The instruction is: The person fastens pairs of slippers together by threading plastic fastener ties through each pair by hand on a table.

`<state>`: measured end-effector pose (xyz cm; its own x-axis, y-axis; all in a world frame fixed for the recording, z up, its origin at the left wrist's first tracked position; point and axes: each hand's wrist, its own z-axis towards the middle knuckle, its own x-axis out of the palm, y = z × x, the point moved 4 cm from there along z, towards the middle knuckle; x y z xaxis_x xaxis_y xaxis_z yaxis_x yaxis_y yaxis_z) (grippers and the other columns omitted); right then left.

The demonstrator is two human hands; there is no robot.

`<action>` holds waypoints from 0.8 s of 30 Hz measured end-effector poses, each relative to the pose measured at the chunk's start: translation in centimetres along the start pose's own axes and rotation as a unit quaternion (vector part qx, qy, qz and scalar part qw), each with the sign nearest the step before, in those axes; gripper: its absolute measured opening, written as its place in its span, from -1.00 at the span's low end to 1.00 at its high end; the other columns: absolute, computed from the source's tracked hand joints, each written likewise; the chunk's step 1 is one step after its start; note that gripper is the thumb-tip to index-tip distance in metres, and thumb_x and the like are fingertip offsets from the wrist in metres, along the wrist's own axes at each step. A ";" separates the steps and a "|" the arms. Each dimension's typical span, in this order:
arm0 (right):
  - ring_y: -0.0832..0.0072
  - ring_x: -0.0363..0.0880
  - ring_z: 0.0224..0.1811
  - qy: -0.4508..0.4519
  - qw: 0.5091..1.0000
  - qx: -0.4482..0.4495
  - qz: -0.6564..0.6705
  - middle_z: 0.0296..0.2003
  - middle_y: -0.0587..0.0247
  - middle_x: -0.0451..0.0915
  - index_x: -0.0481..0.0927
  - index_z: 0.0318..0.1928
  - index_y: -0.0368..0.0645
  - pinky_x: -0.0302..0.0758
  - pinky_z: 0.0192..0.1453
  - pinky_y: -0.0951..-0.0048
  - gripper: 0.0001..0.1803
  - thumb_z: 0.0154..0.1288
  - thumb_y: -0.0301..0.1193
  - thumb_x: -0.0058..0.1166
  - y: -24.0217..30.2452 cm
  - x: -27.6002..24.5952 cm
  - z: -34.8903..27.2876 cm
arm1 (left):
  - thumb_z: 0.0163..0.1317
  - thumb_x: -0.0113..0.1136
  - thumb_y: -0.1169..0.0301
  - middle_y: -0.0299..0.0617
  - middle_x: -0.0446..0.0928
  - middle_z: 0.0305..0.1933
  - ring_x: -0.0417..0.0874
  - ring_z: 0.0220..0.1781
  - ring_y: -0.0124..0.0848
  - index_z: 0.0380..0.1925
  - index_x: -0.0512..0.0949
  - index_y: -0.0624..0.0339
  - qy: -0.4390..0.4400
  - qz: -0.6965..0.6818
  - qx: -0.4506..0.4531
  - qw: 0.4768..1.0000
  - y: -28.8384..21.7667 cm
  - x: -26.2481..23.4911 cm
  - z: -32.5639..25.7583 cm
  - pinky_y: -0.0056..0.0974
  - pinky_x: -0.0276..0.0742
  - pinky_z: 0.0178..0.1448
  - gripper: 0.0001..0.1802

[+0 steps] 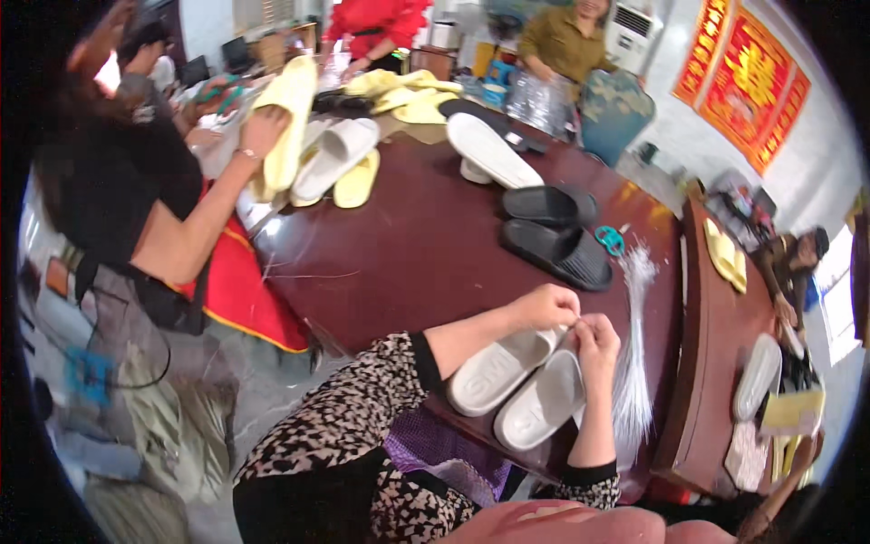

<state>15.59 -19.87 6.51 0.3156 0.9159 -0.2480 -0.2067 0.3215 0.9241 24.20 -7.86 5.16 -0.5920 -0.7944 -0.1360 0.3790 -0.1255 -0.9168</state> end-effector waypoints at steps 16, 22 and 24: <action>0.65 0.39 -0.56 -0.016 1.000 -0.006 -0.017 -0.61 0.37 0.47 0.51 -0.42 -0.24 0.36 -0.46 0.61 -0.93 0.18 -0.63 0.00 -0.7 0.5 0.2 | -0.07 0.18 0.52 -0.42 0.45 -0.64 0.35 -0.61 -0.69 -0.56 0.58 0.19 0.086 -0.165 -0.152 0.971 -0.1 -0.1 -0.4 -0.51 0.21 -0.55 -0.98; 0.71 0.41 -0.55 -0.044 0.987 -0.069 -0.137 -0.60 0.40 0.50 0.54 -0.41 -0.27 0.37 -0.46 0.64 -0.94 0.19 -0.61 0.01 -1.1 0.3 0.4 | -0.06 0.17 0.54 -0.37 0.50 -0.58 0.42 -0.52 -0.65 -0.56 0.58 0.26 0.054 -0.137 -0.143 0.979 -0.3 -0.1 -0.6 -0.49 0.33 -0.45 -0.96; 0.70 0.42 -0.55 -0.054 0.990 -0.054 -0.123 -0.59 0.39 0.51 0.54 -0.40 -0.27 0.38 -0.47 0.63 -0.95 0.19 -0.60 0.02 -1.1 0.3 0.4 | -0.02 0.16 0.53 -0.39 0.49 -0.58 0.41 -0.53 -0.66 -0.53 0.58 0.25 0.056 -0.125 -0.130 0.982 -0.2 0.1 -0.6 -0.50 0.31 -0.46 -0.96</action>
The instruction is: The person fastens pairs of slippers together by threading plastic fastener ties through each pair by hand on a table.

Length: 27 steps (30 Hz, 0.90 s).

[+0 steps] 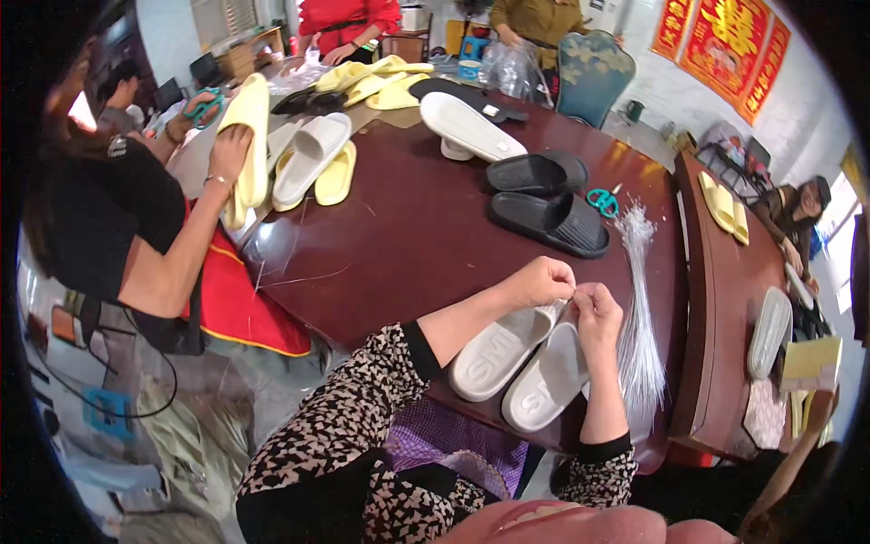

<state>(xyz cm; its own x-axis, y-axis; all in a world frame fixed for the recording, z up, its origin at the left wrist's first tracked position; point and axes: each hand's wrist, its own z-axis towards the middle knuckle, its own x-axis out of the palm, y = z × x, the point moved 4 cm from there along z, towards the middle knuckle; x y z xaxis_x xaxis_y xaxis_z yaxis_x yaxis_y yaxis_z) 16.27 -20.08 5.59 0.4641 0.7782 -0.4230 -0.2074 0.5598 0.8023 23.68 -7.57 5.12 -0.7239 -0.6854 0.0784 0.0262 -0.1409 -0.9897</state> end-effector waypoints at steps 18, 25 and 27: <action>0.68 0.50 -0.43 0.036 0.998 0.053 -0.003 -0.48 0.36 0.59 0.60 -0.33 -0.27 0.43 -0.33 0.63 -0.93 0.19 -0.55 0.07 -2.7 -2.2 0.2 | 0.08 0.20 0.50 -0.41 0.52 -0.53 0.41 -0.57 -0.71 -0.42 0.59 0.21 -0.070 -0.060 -0.004 0.996 0.4 -0.6 -0.3 -0.56 0.27 -0.52 -0.95; 0.70 0.46 -0.46 0.018 0.999 0.017 0.038 -0.52 0.40 0.55 0.60 -0.34 -0.27 0.42 -0.35 0.63 -0.94 0.18 -0.57 0.07 -1.8 -1.5 0.9 | 0.11 0.19 0.49 -0.45 0.50 -0.51 0.38 -0.54 -0.72 -0.39 0.59 0.19 -0.058 -0.071 0.008 0.996 -0.4 -1.2 0.0 -0.59 0.28 -0.46 -0.94; 0.71 0.45 -0.47 0.026 0.998 0.043 0.038 -0.52 0.43 0.54 0.59 -0.34 -0.26 0.41 -0.36 0.64 -0.94 0.19 -0.57 0.07 -1.8 -1.5 1.0 | 0.12 0.19 0.50 -0.44 0.49 -0.53 0.37 -0.56 -0.72 -0.39 0.59 0.19 -0.070 -0.090 -0.016 0.993 -0.5 -1.2 0.3 -0.59 0.29 -0.46 -0.95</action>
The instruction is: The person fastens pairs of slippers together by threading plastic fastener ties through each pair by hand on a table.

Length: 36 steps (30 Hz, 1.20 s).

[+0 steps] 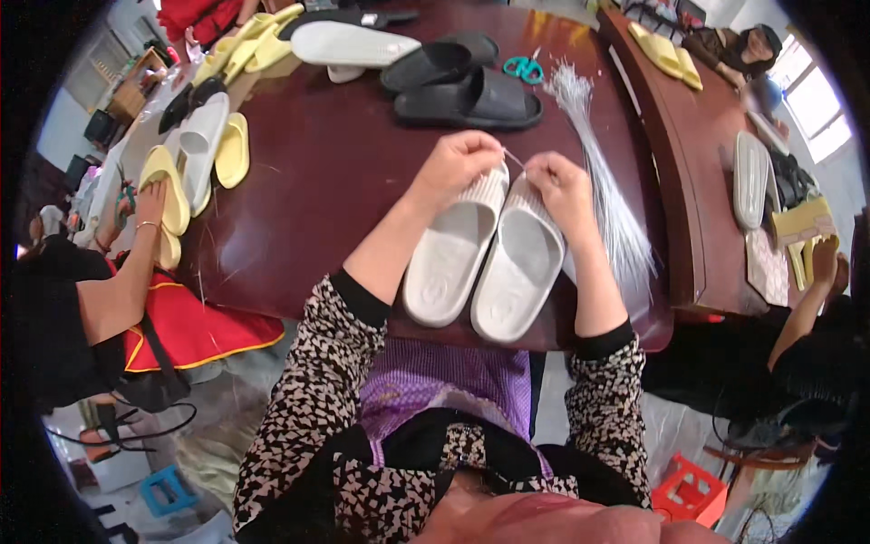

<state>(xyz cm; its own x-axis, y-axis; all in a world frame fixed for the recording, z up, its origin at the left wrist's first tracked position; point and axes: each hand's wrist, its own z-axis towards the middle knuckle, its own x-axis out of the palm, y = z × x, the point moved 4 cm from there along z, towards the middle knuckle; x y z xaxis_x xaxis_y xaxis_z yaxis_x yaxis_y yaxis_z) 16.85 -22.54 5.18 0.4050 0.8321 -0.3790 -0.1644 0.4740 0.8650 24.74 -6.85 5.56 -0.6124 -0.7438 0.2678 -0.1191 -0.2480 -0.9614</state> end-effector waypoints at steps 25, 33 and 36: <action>0.36 0.48 -0.30 -0.007 0.983 -0.112 -0.147 -0.44 0.25 0.59 0.61 -0.35 -0.18 0.40 -0.13 0.37 -0.92 0.10 -0.53 0.10 2.9 -0.2 -1.0 | 0.11 0.19 0.52 -0.38 0.53 -0.47 0.49 -0.45 -0.68 -0.42 0.58 0.21 0.055 -0.012 -0.005 0.998 0.3 0.4 -0.5 -0.56 0.40 -0.38 -0.97; 0.25 0.40 -0.22 -0.008 0.974 -0.140 -0.179 -0.39 0.24 0.57 0.58 -0.36 -0.16 0.33 -0.03 0.32 -0.93 0.10 -0.52 0.07 3.3 0.1 -1.4 | 0.11 0.18 0.53 -0.37 0.53 -0.46 0.50 -0.47 -0.67 -0.42 0.58 0.22 0.074 -0.018 -0.023 0.997 0.6 0.1 -0.4 -0.56 0.40 -0.42 -0.97; 0.26 0.40 -0.23 -0.005 0.970 -0.163 -0.182 -0.38 0.24 0.56 0.57 -0.37 -0.15 0.33 -0.03 0.31 -0.94 0.11 -0.52 0.07 3.3 0.2 -1.5 | 0.12 0.17 0.53 -0.40 0.52 -0.47 0.46 -0.48 -0.68 -0.41 0.57 0.20 0.072 -0.031 -0.035 0.996 0.5 0.3 -0.5 -0.57 0.38 -0.41 -0.96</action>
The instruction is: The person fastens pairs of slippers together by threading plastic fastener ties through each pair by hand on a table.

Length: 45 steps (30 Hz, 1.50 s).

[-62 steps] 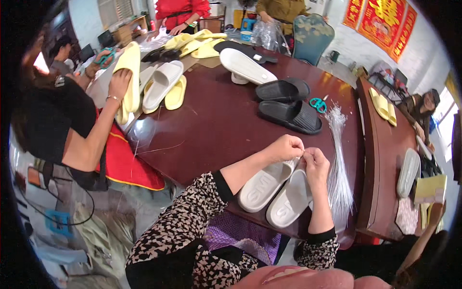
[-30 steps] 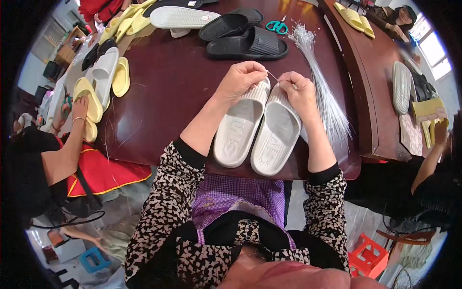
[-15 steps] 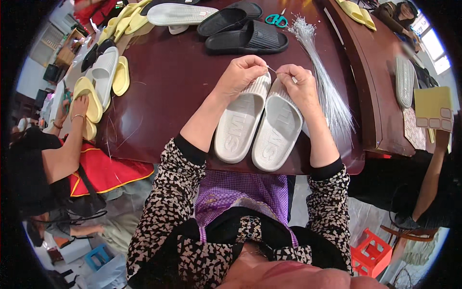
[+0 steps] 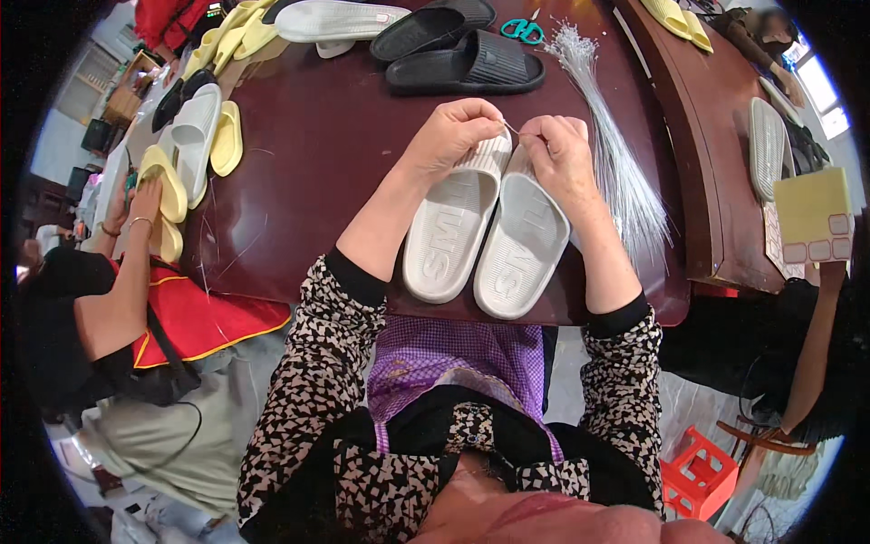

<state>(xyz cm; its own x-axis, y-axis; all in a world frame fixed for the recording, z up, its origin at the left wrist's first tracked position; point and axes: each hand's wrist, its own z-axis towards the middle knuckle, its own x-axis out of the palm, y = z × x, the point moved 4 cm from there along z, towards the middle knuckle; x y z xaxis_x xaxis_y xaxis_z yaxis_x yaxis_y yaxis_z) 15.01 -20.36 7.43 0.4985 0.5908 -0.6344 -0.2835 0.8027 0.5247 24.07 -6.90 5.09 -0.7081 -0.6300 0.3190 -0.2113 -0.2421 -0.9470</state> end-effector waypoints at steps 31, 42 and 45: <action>0.32 0.60 -0.37 0.251 0.951 -0.050 -0.175 -0.40 0.15 0.57 0.45 0.08 -0.02 0.53 -0.27 0.38 -0.59 0.17 -0.38 0.09 3.4 0.4 -5.2 | 0.20 0.02 0.48 -0.29 0.51 -0.35 0.47 -0.42 -0.59 -0.18 0.49 0.26 -0.278 0.223 0.054 0.933 3.9 -9.6 -1.9 -0.48 0.43 -0.34 -0.81; 0.30 0.58 -0.38 0.217 0.933 -0.048 -0.283 -0.49 0.17 0.53 0.45 -0.34 -0.18 0.55 -0.32 0.34 -0.89 0.12 -0.43 0.00 -0.1 3.7 -4.8 | 0.18 0.04 0.50 -0.27 0.53 -0.38 0.48 -0.45 -0.59 -0.17 0.50 0.29 -0.271 0.225 0.064 0.934 4.0 -8.3 -1.7 -0.48 0.43 -0.35 -0.79; 0.29 0.59 -0.36 0.194 0.920 -0.080 -0.330 -0.49 0.15 0.53 0.46 -0.37 -0.16 0.56 -0.30 0.35 -0.93 0.09 -0.47 -0.05 -1.9 2.3 -3.3 | 0.18 0.05 0.51 -0.26 0.53 -0.37 0.48 -0.46 -0.59 -0.17 0.50 0.29 -0.274 0.203 0.066 0.938 4.1 -8.6 -2.0 -0.48 0.43 -0.37 -0.78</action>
<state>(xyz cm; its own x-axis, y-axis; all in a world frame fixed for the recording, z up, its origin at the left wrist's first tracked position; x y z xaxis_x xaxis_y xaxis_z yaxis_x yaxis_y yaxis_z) 13.99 -20.24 3.05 0.2842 -0.0695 -0.9563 -0.1564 0.9806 -0.1178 27.95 -1.05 -1.64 -0.2527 -0.9656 -0.0615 0.1120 0.0339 -0.9931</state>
